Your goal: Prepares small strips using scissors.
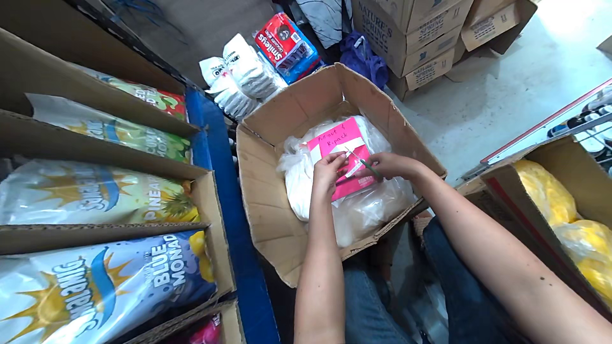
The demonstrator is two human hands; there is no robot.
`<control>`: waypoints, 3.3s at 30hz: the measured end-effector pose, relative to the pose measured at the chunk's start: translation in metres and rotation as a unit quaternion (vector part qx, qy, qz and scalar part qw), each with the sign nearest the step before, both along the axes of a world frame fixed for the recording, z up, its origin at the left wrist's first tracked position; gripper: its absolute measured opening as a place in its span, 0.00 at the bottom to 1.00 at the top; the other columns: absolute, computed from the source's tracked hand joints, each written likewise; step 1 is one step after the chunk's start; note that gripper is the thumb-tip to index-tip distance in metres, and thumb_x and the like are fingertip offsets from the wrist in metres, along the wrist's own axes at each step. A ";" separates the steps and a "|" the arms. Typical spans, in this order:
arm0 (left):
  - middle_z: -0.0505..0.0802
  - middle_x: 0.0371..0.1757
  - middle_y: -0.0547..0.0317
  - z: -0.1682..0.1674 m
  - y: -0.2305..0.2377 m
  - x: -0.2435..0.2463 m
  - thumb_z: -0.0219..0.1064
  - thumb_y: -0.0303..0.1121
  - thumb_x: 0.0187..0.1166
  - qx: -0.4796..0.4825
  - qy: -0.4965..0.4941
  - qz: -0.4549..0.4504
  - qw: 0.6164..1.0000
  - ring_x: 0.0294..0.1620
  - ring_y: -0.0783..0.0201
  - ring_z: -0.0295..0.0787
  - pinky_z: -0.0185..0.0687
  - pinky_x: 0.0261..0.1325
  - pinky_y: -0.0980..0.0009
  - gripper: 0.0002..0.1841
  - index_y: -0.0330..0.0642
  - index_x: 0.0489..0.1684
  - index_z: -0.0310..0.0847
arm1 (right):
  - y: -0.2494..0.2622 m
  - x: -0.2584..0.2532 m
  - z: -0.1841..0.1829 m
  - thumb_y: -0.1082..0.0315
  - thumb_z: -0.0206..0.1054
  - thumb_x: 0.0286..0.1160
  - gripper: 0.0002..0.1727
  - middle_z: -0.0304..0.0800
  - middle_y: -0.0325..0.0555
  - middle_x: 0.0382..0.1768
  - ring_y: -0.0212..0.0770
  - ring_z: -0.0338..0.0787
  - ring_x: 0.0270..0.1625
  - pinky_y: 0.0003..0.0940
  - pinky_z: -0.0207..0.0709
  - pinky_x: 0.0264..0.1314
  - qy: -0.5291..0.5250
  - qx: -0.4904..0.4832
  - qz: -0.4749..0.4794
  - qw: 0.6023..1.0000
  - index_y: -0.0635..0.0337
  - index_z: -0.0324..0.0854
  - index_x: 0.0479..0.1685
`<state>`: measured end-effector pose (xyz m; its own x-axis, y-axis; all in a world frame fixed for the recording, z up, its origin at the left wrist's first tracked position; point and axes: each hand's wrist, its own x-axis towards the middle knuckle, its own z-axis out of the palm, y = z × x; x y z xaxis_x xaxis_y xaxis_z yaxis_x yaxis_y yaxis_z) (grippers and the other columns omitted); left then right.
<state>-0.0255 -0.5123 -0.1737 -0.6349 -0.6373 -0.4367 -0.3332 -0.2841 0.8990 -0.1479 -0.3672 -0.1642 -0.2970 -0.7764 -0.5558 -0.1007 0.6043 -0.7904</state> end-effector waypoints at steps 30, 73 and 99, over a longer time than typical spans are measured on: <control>0.89 0.42 0.55 -0.002 -0.001 0.001 0.66 0.27 0.84 -0.025 -0.002 0.048 0.999 0.32 0.71 0.86 0.82 0.36 0.76 0.09 0.34 0.56 0.83 | -0.001 0.001 -0.002 0.45 0.71 0.78 0.28 0.80 0.38 0.25 0.26 0.72 0.23 0.24 0.66 0.30 -0.010 0.017 0.011 1.000 0.64 0.81 0.55; 0.93 0.55 0.39 -0.031 -0.011 -0.022 0.66 0.30 0.83 -0.238 -0.265 -0.174 0.918 0.55 0.46 0.91 0.82 0.64 0.47 0.14 0.33 0.61 0.86 | 0.000 -0.002 0.000 0.41 0.69 0.78 0.30 0.82 0.39 0.28 0.28 0.71 0.25 0.26 0.65 0.30 0.003 0.062 0.015 0.998 0.62 0.81 0.58; 0.90 0.63 0.35 -0.034 -0.007 -0.013 0.70 0.35 0.81 -0.286 -0.351 -0.298 0.840 0.71 0.39 0.83 0.71 0.75 0.39 0.16 0.32 0.56 0.88 | -0.002 -0.003 -0.010 0.40 0.71 0.75 0.34 0.83 0.44 0.35 0.32 0.70 0.31 0.32 0.65 0.38 0.085 0.135 0.087 0.983 0.65 0.80 0.58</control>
<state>-0.0385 -0.5189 -0.2076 -0.6292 -0.5312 -0.5674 -0.7687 0.5330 0.3535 -0.1511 -0.3693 -0.1738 -0.2784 -0.6542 -0.7032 -0.3375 0.7521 -0.5661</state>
